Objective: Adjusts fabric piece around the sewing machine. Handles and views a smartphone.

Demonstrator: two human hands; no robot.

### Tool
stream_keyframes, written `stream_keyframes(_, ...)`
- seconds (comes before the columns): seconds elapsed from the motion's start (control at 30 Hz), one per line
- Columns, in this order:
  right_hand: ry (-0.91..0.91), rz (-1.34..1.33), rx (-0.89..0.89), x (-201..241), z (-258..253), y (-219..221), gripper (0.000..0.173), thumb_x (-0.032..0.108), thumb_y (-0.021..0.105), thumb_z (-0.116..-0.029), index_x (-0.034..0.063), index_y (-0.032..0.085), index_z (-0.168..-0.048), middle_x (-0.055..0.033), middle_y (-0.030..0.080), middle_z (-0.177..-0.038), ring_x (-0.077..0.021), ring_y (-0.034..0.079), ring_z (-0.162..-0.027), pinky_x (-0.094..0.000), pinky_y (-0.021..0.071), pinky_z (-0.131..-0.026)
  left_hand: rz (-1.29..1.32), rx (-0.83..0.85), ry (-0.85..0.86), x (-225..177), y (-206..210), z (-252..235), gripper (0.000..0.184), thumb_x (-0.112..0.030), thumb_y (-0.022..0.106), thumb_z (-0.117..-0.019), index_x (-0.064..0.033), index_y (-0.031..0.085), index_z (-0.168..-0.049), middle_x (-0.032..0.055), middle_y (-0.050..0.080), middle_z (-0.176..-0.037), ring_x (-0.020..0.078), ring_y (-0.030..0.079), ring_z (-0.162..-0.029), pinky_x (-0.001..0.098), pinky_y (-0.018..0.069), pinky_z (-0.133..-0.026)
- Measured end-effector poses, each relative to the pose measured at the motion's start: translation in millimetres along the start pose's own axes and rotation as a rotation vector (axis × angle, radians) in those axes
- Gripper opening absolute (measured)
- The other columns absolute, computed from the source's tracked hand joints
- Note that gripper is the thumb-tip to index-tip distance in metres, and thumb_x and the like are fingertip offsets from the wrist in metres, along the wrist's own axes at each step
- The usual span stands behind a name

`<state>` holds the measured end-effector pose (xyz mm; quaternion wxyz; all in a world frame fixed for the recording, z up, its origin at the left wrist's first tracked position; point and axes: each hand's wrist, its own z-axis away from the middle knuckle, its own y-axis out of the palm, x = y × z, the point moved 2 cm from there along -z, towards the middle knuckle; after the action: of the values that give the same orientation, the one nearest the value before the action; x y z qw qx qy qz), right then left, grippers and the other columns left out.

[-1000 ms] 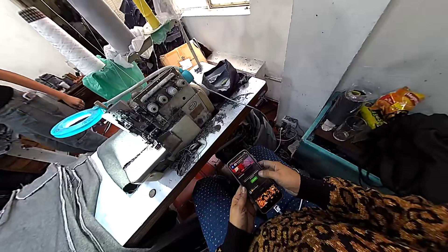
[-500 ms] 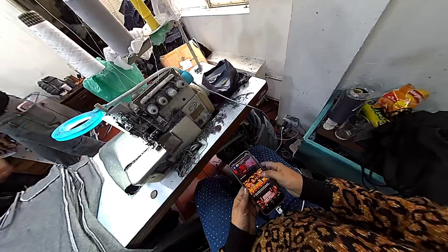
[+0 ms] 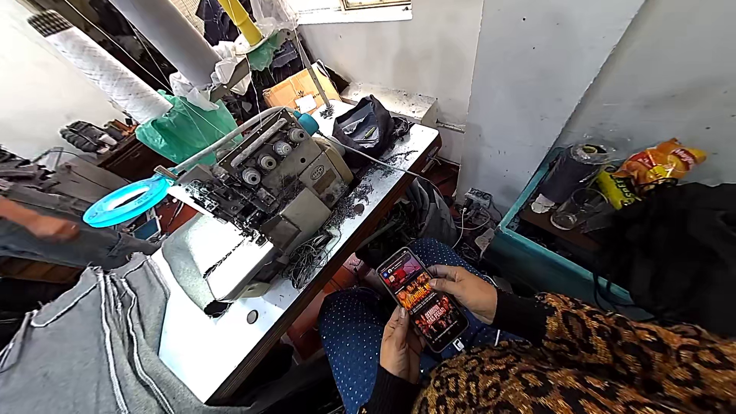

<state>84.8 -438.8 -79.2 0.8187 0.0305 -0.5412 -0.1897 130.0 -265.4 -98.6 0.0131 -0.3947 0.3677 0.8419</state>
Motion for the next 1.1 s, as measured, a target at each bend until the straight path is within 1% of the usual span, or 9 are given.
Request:
stream_keyframes(0.1, 0.039, 0.016, 0.013, 2.7, 1.0, 0.4, 0.035, -0.004, 0.055, -0.0958, -0.0015, 0.055, -0.130, -0.0072, 0.069, -0.110, -0.0074, 0.067, -0.095, -0.0258, 0.0552, -0.086, 0.002, 0.002, 0.002, 0.2, -0.2, 0.0, 0.037, -0.014, 0.022, -0.1093, 0.0018, 0.045, -0.134, 0.0143, 0.072, -0.109, 0.0231, 0.074, -0.096, 0.0392, 0.0618, -0.084)
stream_keyframes(0.4, 0.028, -0.016, 0.020, 5.0, 2.5, 1.2, 0.026, 0.002, 0.052, -0.1010, -0.0005, 0.057, -0.127, -0.0054, 0.069, -0.105, -0.0075, 0.068, -0.091, -0.0256, 0.0569, -0.084, -0.003, 0.004, 0.004, -1.2, 0.5, 0.4, 0.037, -0.014, 0.021, -0.1092, 0.0014, 0.046, -0.132, 0.0139, 0.073, -0.107, 0.0227, 0.075, -0.093, 0.0388, 0.0621, -0.083)
stream_keyframes(0.6, 0.043, 0.004, 0.026, 4.4, 2.3, 0.8, 0.040, -0.007, 0.054, -0.0908, -0.0010, 0.054, -0.131, -0.0070, 0.069, -0.108, -0.0082, 0.068, -0.092, -0.0258, 0.0564, -0.083, 0.002, 0.009, 0.002, -1.7, 0.5, 0.3, 0.038, -0.014, 0.021, -0.1093, 0.0014, 0.045, -0.135, 0.0145, 0.073, -0.109, 0.0230, 0.074, -0.095, 0.0390, 0.0619, -0.084)
stream_keyframes(0.67, 0.037, 0.012, 0.012, 3.8, 1.6, 1.3, 0.033, -0.005, 0.050, -0.0976, -0.0012, 0.055, -0.130, -0.0073, 0.069, -0.108, -0.0080, 0.068, -0.093, -0.0259, 0.0561, -0.084, -0.002, 0.005, 0.005, -1.9, 0.6, 0.4, 0.038, -0.013, 0.021, -0.1092, 0.0013, 0.045, -0.134, 0.0143, 0.073, -0.108, 0.0228, 0.074, -0.094, 0.0389, 0.0620, -0.083)
stream_keyframes(0.73, 0.014, 0.010, -0.008, 1.7, -0.1, 1.0, 0.023, 0.007, 0.046, -0.1069, -0.0003, 0.059, -0.125, -0.0055, 0.067, -0.105, -0.0070, 0.067, -0.092, -0.0259, 0.0560, -0.085, -0.010, 0.002, 0.003, -1.6, 0.6, 0.2, 0.038, -0.014, 0.021, -0.1094, 0.0012, 0.045, -0.135, 0.0141, 0.073, -0.109, 0.0225, 0.074, -0.095, 0.0386, 0.0619, -0.083)
stream_keyframes(0.8, 0.008, 0.006, -0.011, 1.1, -0.5, 1.0, 0.022, 0.008, 0.048, -0.1062, -0.0001, 0.060, -0.123, -0.0051, 0.067, -0.104, -0.0070, 0.067, -0.092, -0.0261, 0.0557, -0.085, -0.017, -0.002, -0.002, -1.9, 0.5, 0.4, 0.038, -0.014, 0.021, -0.1096, 0.0014, 0.044, -0.137, 0.0139, 0.072, -0.111, 0.0219, 0.073, -0.097, 0.0380, 0.0613, -0.084)
stream_keyframes(0.9, 0.038, 0.013, 0.001, 4.9, 1.7, 2.2, 0.032, -0.004, 0.053, -0.0970, -0.0015, 0.055, -0.129, -0.0063, 0.069, -0.107, -0.0069, 0.067, -0.091, -0.0250, 0.0557, -0.083, -0.021, -0.011, -0.001, -2.2, 1.1, 0.6, 0.037, -0.014, 0.022, -0.1095, 0.0014, 0.045, -0.134, 0.0129, 0.072, -0.109, 0.0215, 0.074, -0.095, 0.0378, 0.0619, -0.082)
stream_keyframes(1.0, 0.034, 0.017, -0.008, 3.5, 0.6, 2.1, 0.026, 0.003, 0.048, -0.1049, -0.0018, 0.056, -0.130, -0.0072, 0.068, -0.108, -0.0073, 0.067, -0.092, -0.0258, 0.0559, -0.085, -0.021, -0.012, -0.005, -2.6, 1.8, 0.4, 0.037, -0.014, 0.022, -0.1097, 0.0014, 0.046, -0.133, 0.0136, 0.072, -0.108, 0.0223, 0.074, -0.095, 0.0385, 0.0619, -0.083)
stream_keyframes(1.1, 0.017, -0.004, -0.010, 2.2, -0.1, 1.3, 0.023, 0.008, 0.048, -0.1066, -0.0007, 0.059, -0.125, -0.0064, 0.068, -0.105, -0.0080, 0.068, -0.092, -0.0263, 0.0566, -0.085, -0.008, -0.002, -0.004, -2.3, 1.4, 0.3, 0.037, -0.015, 0.021, -0.1097, 0.0012, 0.046, -0.132, 0.0141, 0.073, -0.108, 0.0228, 0.074, -0.094, 0.0388, 0.0621, -0.083)
